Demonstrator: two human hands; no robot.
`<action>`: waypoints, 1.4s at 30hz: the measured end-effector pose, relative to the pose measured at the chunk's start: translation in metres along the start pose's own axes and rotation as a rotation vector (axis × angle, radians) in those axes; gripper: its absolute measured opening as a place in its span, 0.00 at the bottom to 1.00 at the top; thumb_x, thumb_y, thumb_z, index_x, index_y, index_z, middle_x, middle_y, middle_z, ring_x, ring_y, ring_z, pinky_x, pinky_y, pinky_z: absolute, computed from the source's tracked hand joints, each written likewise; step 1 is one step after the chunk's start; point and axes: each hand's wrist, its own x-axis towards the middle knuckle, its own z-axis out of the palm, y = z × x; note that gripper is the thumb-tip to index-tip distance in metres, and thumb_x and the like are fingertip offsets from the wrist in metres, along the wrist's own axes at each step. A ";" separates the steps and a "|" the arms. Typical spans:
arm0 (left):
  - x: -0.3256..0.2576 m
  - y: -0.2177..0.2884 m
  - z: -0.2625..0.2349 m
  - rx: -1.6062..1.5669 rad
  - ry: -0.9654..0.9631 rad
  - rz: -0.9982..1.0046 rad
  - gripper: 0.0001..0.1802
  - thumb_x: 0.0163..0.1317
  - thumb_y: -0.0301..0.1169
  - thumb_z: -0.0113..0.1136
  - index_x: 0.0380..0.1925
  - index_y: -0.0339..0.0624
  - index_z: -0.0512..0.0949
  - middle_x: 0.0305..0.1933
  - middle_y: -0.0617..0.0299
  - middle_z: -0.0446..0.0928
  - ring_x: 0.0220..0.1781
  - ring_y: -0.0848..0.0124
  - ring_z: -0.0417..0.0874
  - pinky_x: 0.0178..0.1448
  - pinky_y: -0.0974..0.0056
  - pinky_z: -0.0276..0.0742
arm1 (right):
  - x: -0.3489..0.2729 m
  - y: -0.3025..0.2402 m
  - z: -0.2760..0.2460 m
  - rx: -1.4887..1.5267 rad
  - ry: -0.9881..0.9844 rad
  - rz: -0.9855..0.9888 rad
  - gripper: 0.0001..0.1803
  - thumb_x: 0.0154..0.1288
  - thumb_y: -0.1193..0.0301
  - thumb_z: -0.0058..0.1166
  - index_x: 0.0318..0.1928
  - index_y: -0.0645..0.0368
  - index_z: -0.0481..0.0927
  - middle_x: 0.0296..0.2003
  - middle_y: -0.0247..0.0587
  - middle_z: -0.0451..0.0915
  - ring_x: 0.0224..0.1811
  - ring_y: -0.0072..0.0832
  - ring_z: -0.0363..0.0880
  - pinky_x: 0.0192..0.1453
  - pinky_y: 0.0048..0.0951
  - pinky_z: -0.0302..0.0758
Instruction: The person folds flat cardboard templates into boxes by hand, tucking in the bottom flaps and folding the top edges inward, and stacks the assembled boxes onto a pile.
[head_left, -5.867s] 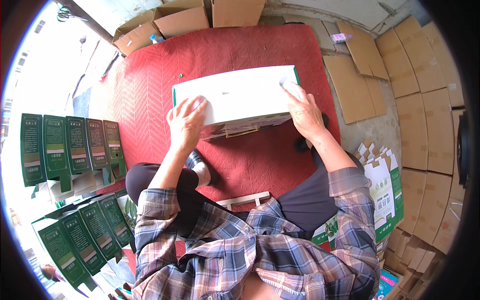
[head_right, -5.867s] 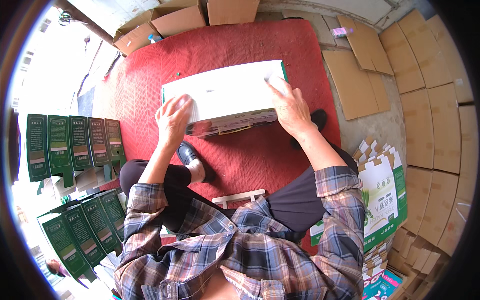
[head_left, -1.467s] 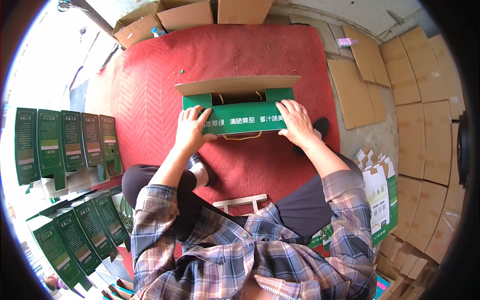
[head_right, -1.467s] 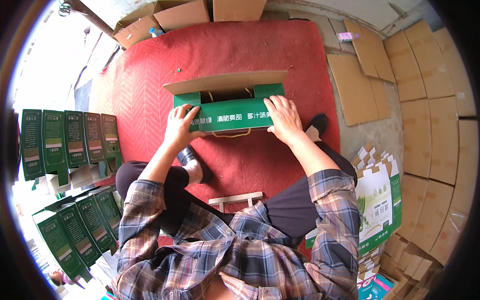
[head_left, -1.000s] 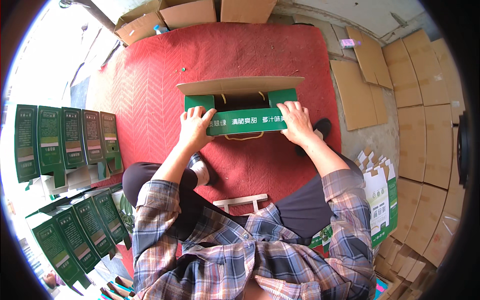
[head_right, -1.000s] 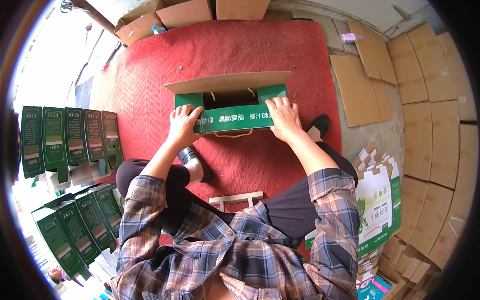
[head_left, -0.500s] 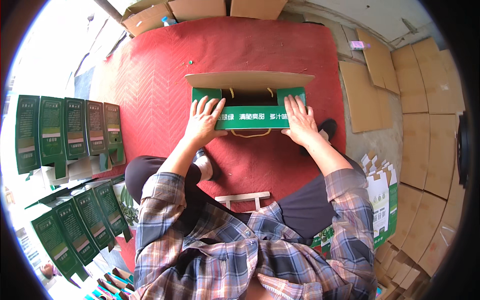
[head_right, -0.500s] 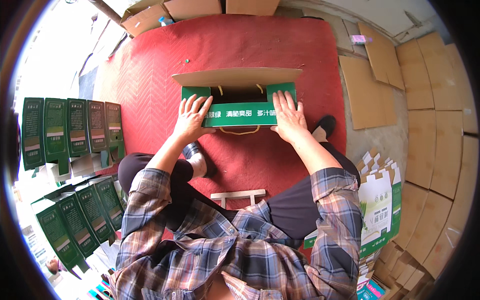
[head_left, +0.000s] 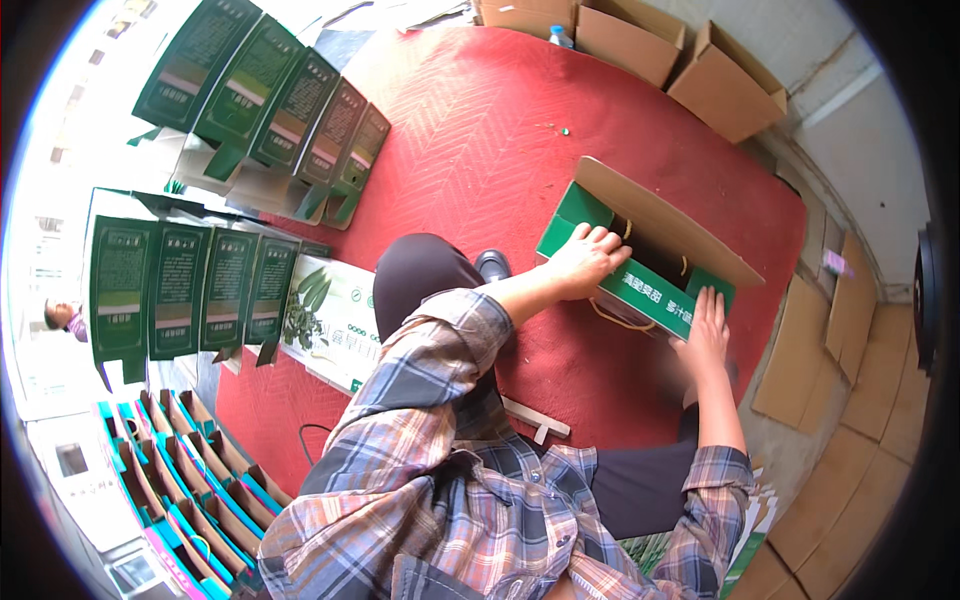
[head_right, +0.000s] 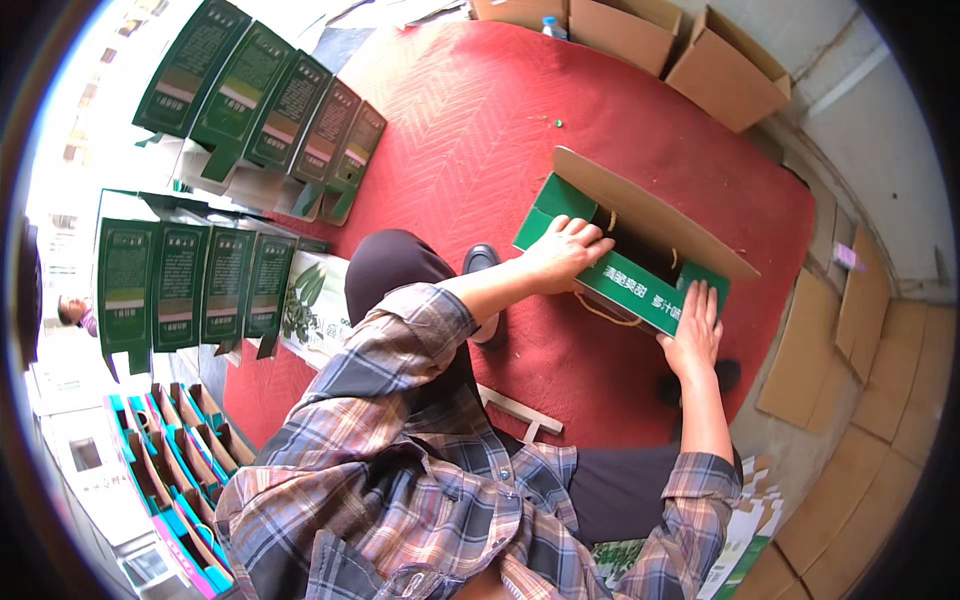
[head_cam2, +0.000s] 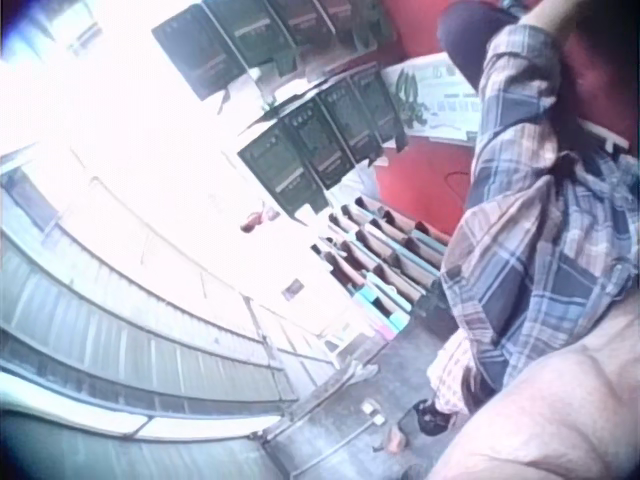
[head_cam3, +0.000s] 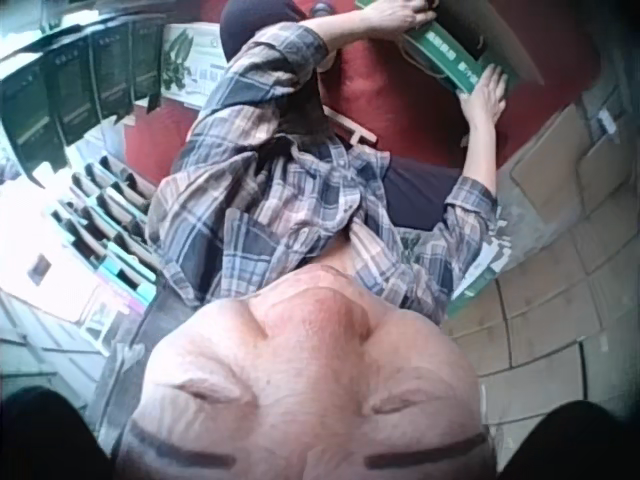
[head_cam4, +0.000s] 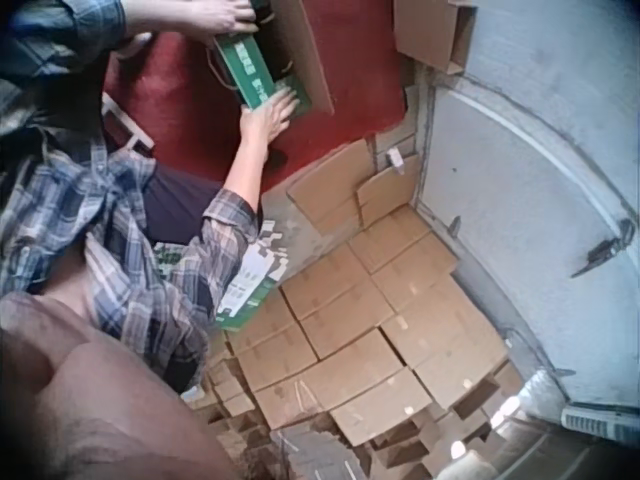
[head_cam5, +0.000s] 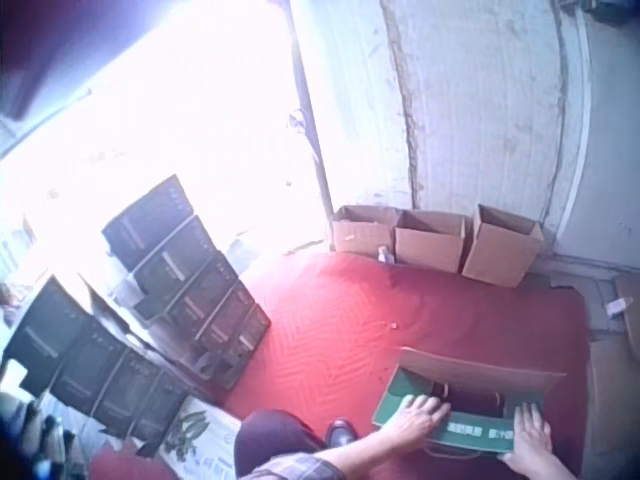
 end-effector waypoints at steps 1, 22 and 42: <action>0.001 0.000 0.000 0.005 -0.001 -0.008 0.46 0.33 0.38 0.77 0.59 0.46 0.69 0.50 0.60 0.70 0.58 0.61 0.68 0.60 0.54 0.60 | 0.000 0.001 -0.001 0.027 0.004 0.005 0.59 0.45 0.68 0.70 0.72 0.59 0.44 0.73 0.45 0.45 0.76 0.40 0.39 0.72 0.52 0.53; 0.002 -0.127 -0.067 -0.549 0.367 -0.942 0.38 0.40 0.47 0.71 0.51 0.39 0.73 0.51 0.45 0.72 0.55 0.55 0.74 0.57 0.48 0.74 | -0.024 0.048 -0.044 0.424 0.207 0.031 0.39 0.56 0.74 0.59 0.69 0.54 0.60 0.70 0.45 0.56 0.72 0.41 0.51 0.75 0.40 0.51; -0.170 -0.257 0.084 -2.015 1.331 -1.247 0.10 0.63 0.29 0.55 0.41 0.35 0.77 0.37 0.55 0.80 0.37 0.63 0.82 0.42 0.55 0.81 | -0.003 0.037 -0.025 0.375 0.017 0.050 0.32 0.58 0.73 0.58 0.65 0.57 0.67 0.67 0.49 0.61 0.70 0.43 0.57 0.72 0.39 0.56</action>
